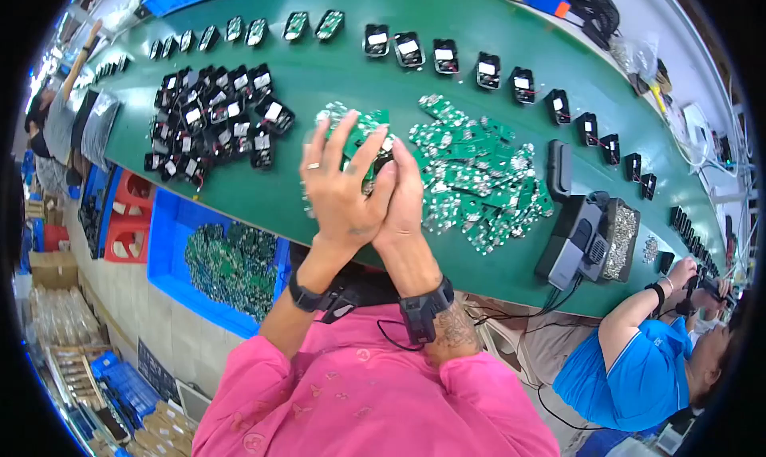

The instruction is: The person picks up a circuit board and a black plastic housing, fits the board into the housing by hand, and presses them together. After assembling the unit, the person places it into a row on the green workbench and repeats the process.

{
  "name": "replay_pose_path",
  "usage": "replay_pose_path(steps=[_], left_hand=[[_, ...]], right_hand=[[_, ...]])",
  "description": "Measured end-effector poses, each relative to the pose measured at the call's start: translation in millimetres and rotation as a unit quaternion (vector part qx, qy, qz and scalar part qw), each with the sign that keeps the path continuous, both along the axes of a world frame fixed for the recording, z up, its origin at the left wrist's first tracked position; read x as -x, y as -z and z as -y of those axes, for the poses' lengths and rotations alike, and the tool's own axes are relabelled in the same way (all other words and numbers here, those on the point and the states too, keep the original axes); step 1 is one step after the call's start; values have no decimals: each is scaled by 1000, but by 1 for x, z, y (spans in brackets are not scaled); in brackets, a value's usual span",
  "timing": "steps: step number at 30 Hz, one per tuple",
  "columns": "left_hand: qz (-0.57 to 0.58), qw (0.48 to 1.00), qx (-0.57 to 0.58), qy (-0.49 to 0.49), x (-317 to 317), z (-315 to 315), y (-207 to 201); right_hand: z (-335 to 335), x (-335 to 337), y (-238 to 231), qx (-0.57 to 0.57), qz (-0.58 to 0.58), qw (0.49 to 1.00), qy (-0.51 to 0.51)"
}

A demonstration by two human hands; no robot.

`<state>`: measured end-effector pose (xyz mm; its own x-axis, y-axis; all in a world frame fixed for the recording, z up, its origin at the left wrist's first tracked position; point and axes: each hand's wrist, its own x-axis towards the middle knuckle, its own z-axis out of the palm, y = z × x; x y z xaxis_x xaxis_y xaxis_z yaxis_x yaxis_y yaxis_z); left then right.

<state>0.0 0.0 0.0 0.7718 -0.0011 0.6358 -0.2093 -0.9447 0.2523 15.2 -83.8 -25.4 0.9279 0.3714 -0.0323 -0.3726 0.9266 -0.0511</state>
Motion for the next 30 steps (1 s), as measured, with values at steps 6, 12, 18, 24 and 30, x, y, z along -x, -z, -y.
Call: replay_pose_path(steps=[6,12,18,24,30], left_hand=[[-98,967,210,103,-39,11,20],[-97,986,80,107,-42,8,23],[-113,989,-8,99,-33,-5,16],[-169,960,-58,216,-23,-15,7],[-202,962,-91,158,6,-49,7]], right_hand=[[31,-20,-12,216,-107,967,79],[57,-24,-17,563,-1,817,124],[91,-15,-22,831,191,502,145],[91,-27,-43,905,231,316,163],[79,-45,-34,900,323,266,123]])
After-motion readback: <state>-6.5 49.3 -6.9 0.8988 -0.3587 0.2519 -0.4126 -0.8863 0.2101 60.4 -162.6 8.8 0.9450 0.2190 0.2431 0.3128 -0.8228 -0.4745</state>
